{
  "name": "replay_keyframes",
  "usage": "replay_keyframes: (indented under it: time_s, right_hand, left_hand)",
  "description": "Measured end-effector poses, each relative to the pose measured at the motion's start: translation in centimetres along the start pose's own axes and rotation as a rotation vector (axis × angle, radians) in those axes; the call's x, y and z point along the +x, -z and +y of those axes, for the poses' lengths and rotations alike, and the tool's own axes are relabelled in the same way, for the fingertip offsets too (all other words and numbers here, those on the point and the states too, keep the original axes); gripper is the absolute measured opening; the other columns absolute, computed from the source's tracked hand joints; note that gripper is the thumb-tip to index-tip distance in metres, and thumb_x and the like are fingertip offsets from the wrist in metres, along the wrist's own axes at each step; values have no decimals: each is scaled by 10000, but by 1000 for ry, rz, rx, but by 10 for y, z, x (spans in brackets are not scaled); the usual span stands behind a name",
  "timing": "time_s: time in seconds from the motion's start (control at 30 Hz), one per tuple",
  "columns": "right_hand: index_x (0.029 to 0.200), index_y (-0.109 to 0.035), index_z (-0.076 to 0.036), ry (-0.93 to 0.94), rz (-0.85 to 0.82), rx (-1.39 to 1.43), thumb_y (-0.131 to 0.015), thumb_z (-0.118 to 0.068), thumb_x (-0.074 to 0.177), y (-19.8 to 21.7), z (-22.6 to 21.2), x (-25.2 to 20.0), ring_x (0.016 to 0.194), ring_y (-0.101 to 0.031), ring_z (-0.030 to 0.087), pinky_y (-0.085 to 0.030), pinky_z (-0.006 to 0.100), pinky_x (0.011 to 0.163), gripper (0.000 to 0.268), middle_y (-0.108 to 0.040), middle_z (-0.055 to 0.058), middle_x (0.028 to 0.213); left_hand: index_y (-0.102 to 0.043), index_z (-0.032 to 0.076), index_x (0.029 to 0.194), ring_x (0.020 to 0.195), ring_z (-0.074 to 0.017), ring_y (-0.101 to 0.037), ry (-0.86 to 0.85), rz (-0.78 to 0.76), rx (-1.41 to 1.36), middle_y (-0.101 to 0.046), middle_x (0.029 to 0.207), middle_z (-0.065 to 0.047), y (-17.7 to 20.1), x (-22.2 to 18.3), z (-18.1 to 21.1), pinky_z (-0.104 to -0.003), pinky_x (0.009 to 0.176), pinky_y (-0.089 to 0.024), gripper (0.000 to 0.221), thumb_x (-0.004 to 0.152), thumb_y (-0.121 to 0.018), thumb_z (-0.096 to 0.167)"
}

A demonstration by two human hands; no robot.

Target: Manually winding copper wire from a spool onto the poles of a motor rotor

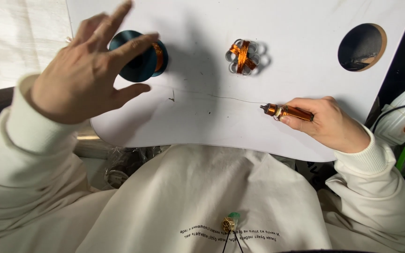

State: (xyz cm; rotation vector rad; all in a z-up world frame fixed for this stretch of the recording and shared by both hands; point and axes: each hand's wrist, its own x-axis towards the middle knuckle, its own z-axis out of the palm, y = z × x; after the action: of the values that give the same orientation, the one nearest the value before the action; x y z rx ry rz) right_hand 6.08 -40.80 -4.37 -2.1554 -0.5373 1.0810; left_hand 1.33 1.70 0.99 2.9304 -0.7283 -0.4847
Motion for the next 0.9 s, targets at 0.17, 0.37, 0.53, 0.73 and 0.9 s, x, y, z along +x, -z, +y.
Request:
replay_keyframes:
  time_s: [0.17,0.37,0.53,0.73,0.9]
  right_hand:
    - [948,-742,-25,74,8,5,-705,-136,853,2,-1,2,445,-402,136,-328,278,432,151,-624,20,561]
    - [925,-730,-12,93,-6,50,-714,-115,846,-3,-7,6,445,-408,133,-335,276,426,131,-624,18,567]
    - [933,-731,-13,132,-23,95,-691,-134,857,-2,-1,9,451,-387,122,-322,267,428,148,-590,4,556]
    - [915,-728,-16,194,-18,100,-668,-184,883,-6,-10,12,424,-369,118,-304,262,416,182,-571,3,532]
    - [874,-695,1,179,-41,131,-638,-197,882,-11,-13,15,424,-372,127,-313,270,426,206,-561,10,526]
  left_hand:
    - [-546,69,1466,570,-163,-715,207,115,392,-708,1016,-88,-4,-1,17,-204,404,-570,801,896,-762,589]
    - [-470,298,1540,1258,-446,-516,91,-53,84,-373,1584,-202,4,7,30,-545,780,-631,860,779,-677,641]
    - [-621,212,1410,951,-341,-622,15,93,106,-519,1370,-177,-1,8,27,-388,643,-620,566,859,-712,307]
    - [-701,99,1286,1291,-456,-431,-135,329,-33,-524,1430,-223,0,20,54,-586,1070,-437,496,825,-837,218]
    - [-744,61,1180,1064,-224,-687,-241,563,-57,-726,1205,-113,-35,44,112,-336,976,-551,333,937,-784,286]
